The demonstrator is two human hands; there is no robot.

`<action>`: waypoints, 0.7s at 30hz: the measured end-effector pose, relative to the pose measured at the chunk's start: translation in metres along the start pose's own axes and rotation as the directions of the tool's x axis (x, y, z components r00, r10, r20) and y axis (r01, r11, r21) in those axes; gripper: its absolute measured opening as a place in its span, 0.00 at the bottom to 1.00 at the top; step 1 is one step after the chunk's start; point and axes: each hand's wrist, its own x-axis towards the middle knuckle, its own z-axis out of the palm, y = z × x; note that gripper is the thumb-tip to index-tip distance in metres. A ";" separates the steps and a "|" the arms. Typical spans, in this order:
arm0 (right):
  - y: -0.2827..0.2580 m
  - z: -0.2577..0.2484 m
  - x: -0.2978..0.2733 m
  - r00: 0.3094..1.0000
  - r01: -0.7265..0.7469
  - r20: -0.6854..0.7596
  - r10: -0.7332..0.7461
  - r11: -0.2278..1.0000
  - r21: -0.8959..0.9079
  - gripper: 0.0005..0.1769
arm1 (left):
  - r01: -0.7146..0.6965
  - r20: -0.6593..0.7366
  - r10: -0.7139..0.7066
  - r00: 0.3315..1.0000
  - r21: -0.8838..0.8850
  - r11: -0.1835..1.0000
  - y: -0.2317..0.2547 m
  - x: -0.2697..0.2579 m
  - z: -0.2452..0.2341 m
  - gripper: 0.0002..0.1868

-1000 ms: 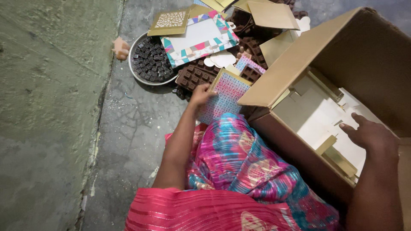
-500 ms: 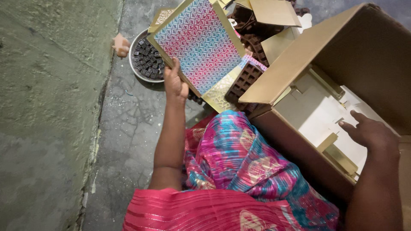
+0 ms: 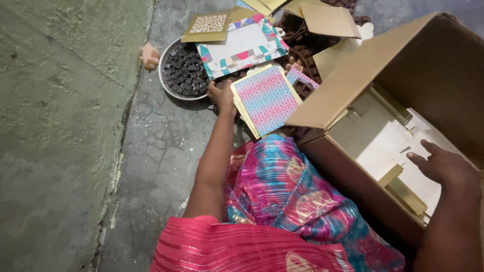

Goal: The person sits on the floor and organizes various paper craft items into a cardboard box. They pick up patterned and gold-colored paper pieces, fold them, and place them into compartments within the box.

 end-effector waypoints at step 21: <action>-0.007 0.000 -0.007 1.000 0.002 0.001 -0.002 1.000 0.019 0.48 | 0.236 0.073 -0.229 0.971 -0.109 0.966 0.023 0.079 0.018 0.16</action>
